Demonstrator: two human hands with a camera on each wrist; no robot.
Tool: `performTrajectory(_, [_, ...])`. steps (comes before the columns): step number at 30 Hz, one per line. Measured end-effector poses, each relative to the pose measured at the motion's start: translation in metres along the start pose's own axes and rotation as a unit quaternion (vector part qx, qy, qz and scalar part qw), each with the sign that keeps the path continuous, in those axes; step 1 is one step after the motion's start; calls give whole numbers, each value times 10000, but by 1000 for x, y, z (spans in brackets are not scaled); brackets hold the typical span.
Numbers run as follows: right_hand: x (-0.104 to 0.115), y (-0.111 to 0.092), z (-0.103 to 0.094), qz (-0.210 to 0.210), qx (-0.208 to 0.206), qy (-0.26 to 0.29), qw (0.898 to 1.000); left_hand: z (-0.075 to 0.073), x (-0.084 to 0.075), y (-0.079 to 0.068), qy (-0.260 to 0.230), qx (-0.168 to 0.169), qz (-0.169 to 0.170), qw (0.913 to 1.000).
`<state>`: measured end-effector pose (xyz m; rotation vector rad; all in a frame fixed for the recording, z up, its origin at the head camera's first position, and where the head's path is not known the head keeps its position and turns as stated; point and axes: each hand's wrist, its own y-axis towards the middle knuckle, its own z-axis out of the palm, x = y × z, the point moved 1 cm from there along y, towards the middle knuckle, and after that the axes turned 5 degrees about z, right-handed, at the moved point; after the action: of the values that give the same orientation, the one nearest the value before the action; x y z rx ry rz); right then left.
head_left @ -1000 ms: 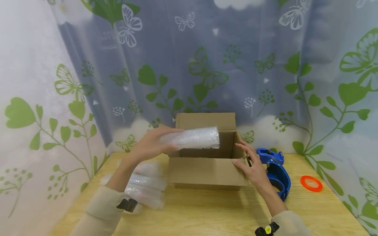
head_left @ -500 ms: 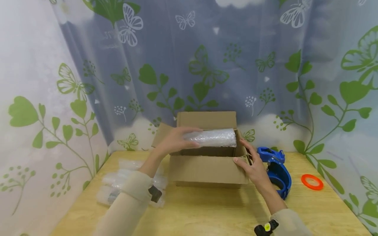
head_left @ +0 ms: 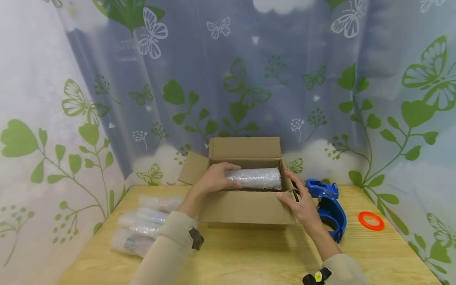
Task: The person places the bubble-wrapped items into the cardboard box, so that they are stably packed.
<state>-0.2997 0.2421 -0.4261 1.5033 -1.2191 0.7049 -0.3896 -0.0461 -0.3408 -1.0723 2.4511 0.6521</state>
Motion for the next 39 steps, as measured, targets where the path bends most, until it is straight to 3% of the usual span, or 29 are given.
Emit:
performTrajectory(8, [0, 0, 0, -37, 69, 60, 10000, 8, 5, 2, 258, 128, 148, 9995])
performTrajectory(12, [1, -2, 0, 25, 50, 78, 10000, 8, 5, 0, 249, 425, 136, 9987])
performTrajectory(25, [1, -3, -1, 53, 5, 56, 10000, 14, 7, 3, -253, 1025, -458, 9934])
performTrajectory(39, [2, -4, -2, 86, 61, 68, 9999, 14, 9, 3, -313, 1099, -305, 9930])
